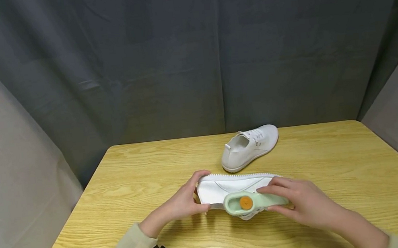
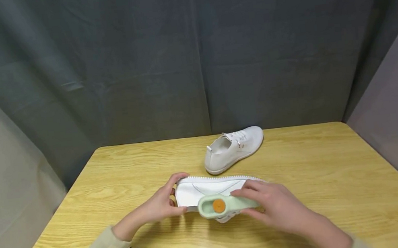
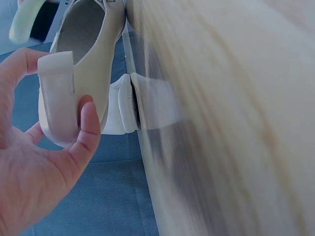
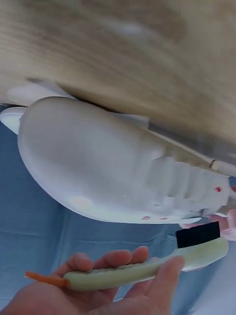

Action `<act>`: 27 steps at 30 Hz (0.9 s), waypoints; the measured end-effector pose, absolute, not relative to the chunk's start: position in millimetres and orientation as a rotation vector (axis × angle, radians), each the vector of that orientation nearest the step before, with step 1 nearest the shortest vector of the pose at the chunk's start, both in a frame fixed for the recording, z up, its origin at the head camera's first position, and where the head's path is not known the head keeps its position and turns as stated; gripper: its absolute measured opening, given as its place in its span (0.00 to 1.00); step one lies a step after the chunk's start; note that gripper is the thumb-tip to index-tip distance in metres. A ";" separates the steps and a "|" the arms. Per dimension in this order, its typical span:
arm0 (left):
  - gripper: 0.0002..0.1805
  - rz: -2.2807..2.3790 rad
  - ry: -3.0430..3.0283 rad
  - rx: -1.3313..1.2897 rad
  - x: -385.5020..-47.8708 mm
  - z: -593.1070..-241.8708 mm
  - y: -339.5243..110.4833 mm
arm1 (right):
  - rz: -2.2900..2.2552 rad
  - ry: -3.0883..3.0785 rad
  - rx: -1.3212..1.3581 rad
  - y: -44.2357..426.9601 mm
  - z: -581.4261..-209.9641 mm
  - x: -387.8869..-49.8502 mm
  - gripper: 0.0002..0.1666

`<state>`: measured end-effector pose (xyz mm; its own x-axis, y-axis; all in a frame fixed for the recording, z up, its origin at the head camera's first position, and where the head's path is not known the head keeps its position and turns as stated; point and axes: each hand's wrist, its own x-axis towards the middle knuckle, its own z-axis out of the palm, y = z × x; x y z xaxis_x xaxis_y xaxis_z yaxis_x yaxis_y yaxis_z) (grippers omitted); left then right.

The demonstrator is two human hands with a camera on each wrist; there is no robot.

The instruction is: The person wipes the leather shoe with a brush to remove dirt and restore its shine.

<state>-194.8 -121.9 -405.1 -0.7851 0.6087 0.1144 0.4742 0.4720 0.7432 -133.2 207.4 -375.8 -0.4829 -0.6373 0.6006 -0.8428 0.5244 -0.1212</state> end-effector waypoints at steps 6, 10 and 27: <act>0.46 1.221 2.549 0.982 -195.1 -405.6 -122.4 | 0.536 -2.341 1.185 208.5 -375.4 -132.7 0.28; 0.46 1.223 2.561 1.019 -194.6 -405.7 -122.6 | 0.528 -2.380 1.015 215.2 -368.8 -139.6 0.28; 0.45 1.216 2.561 0.955 -194.0 -405.2 -121.8 | 0.564 -2.304 1.142 218.7 -370.5 -127.8 0.21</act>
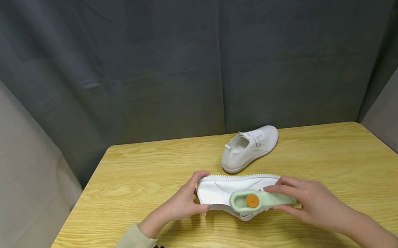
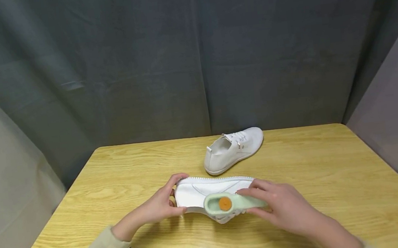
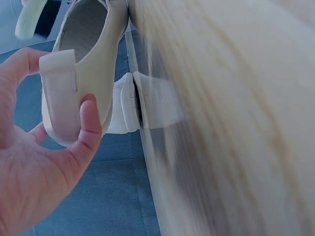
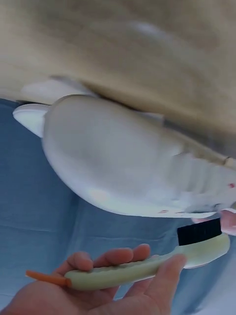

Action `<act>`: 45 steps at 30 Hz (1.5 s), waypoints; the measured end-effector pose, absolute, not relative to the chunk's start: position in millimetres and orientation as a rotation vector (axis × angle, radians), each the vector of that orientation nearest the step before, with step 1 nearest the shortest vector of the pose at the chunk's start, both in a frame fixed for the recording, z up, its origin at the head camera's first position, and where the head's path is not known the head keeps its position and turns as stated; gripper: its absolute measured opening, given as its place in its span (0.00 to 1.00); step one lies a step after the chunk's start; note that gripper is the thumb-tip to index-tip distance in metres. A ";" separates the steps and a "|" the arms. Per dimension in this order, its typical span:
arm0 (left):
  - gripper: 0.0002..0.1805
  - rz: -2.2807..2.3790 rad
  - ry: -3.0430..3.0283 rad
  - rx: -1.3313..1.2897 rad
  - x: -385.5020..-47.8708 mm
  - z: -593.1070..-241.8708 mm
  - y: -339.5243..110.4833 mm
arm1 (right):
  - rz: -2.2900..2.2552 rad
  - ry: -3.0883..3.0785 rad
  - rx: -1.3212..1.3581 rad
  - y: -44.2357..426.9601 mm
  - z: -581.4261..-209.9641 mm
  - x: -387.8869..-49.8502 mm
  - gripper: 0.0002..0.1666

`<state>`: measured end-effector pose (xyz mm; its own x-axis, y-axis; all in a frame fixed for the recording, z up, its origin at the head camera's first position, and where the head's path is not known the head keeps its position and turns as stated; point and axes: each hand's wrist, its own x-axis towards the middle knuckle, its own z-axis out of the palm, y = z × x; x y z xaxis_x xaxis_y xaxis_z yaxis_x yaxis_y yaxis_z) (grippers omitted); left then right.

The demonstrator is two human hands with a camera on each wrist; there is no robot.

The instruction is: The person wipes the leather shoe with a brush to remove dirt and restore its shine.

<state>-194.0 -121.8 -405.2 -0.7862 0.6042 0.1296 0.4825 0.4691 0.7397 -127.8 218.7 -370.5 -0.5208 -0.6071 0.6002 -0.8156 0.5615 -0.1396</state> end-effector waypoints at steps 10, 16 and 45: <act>0.45 1.210 2.543 0.951 -193.5 -405.8 -122.4 | 0.559 -2.430 1.095 222.0 -373.6 -121.9 0.29; 0.45 1.196 2.540 0.934 -193.9 -405.3 -122.7 | 0.534 -2.420 0.860 241.1 -367.7 -133.4 0.30; 0.44 1.179 2.530 0.902 -194.6 -404.2 -123.0 | 0.573 -2.452 0.895 246.1 -375.9 -124.3 0.32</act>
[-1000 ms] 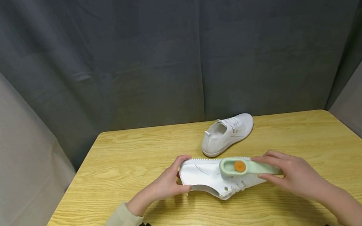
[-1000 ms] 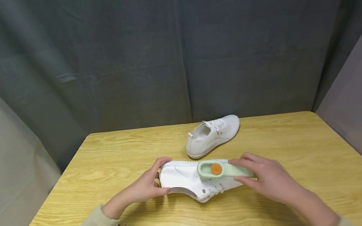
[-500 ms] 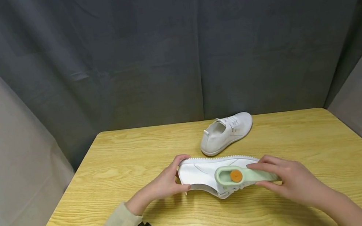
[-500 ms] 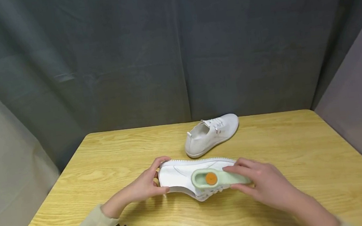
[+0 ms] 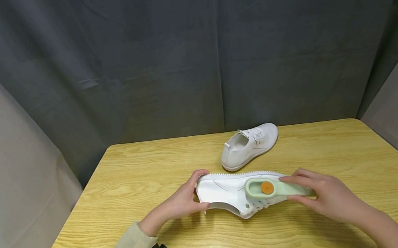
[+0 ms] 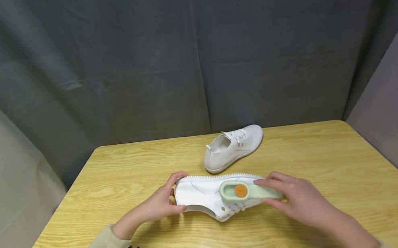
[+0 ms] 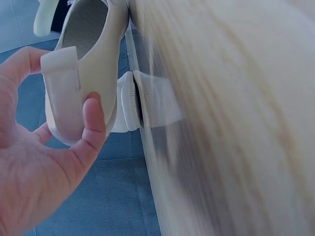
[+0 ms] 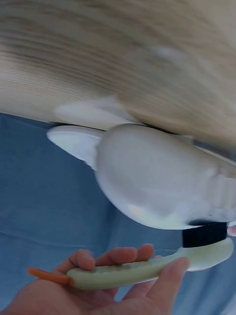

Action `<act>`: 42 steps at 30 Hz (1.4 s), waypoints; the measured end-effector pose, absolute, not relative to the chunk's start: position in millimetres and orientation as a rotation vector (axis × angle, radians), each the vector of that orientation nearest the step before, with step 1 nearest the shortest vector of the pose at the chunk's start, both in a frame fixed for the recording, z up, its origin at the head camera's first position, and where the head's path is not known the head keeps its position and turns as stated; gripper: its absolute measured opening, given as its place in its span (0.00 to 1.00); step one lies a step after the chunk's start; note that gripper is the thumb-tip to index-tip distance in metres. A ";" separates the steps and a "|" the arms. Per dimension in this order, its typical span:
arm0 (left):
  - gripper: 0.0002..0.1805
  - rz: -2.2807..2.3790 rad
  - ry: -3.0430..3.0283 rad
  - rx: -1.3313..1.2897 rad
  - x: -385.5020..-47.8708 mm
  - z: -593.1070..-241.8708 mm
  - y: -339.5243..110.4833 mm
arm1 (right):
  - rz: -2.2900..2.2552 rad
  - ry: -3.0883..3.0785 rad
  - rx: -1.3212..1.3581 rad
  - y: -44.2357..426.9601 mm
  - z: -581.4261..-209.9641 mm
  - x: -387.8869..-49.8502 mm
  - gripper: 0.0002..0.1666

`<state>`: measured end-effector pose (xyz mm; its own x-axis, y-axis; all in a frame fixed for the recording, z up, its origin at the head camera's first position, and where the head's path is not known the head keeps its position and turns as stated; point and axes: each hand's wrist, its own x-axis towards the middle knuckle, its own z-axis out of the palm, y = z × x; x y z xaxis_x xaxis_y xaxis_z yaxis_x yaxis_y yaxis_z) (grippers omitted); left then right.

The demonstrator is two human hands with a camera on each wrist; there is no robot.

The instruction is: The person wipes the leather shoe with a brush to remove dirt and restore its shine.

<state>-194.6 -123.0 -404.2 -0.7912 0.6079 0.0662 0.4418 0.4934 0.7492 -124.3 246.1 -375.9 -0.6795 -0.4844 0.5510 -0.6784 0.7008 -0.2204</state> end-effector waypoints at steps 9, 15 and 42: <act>0.45 1.167 2.529 0.863 -194.1 -403.1 -123.6 | 0.503 -2.362 0.721 262.6 -369.7 -134.5 0.29; 0.45 1.175 2.529 0.888 -194.8 -403.6 -124.3 | 0.507 -2.359 0.774 258.7 -366.7 -130.1 0.27; 0.46 1.146 2.517 0.887 -193.8 -403.1 -124.1 | 0.485 -2.426 0.619 295.1 -369.1 -123.1 0.29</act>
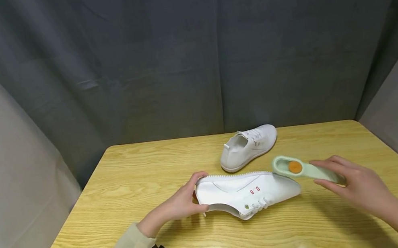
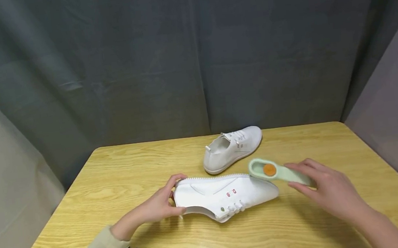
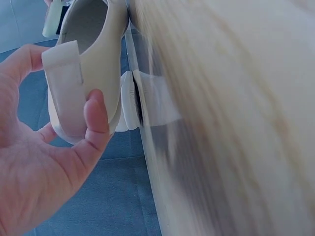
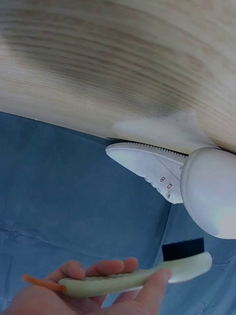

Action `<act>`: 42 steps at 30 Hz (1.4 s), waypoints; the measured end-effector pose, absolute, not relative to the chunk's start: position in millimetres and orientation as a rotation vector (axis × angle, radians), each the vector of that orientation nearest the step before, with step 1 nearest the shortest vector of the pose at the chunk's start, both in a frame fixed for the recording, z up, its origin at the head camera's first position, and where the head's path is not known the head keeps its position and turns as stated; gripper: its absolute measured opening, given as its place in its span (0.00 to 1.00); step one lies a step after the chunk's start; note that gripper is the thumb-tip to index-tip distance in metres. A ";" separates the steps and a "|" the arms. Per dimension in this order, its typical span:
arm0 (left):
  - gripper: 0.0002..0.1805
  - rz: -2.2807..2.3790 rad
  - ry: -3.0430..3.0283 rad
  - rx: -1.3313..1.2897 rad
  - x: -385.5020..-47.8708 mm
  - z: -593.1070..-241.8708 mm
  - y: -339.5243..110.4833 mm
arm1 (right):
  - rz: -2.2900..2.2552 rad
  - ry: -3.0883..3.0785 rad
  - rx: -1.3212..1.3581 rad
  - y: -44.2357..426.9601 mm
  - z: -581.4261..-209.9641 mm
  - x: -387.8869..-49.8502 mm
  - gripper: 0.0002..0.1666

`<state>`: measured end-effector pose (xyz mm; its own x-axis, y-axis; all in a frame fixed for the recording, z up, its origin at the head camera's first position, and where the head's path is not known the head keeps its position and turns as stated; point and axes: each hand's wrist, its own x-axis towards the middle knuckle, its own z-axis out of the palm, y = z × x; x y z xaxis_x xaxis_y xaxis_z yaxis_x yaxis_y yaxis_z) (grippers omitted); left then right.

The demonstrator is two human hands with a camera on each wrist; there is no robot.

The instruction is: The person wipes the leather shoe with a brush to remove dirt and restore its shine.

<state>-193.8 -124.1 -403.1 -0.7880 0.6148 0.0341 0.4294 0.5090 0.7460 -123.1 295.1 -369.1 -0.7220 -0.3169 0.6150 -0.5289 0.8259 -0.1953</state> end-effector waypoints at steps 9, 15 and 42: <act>0.46 1.153 2.518 0.864 -193.4 -398.9 -125.0 | 0.625 -2.327 0.981 264.6 -376.5 -116.0 0.29; 0.45 1.146 2.521 0.878 -194.8 -400.4 -124.7 | 0.593 -2.367 0.962 267.1 -380.3 -118.3 0.34; 0.45 1.149 2.485 0.888 -196.1 -404.4 -126.6 | 0.783 -2.409 0.962 278.9 -389.7 -121.4 0.38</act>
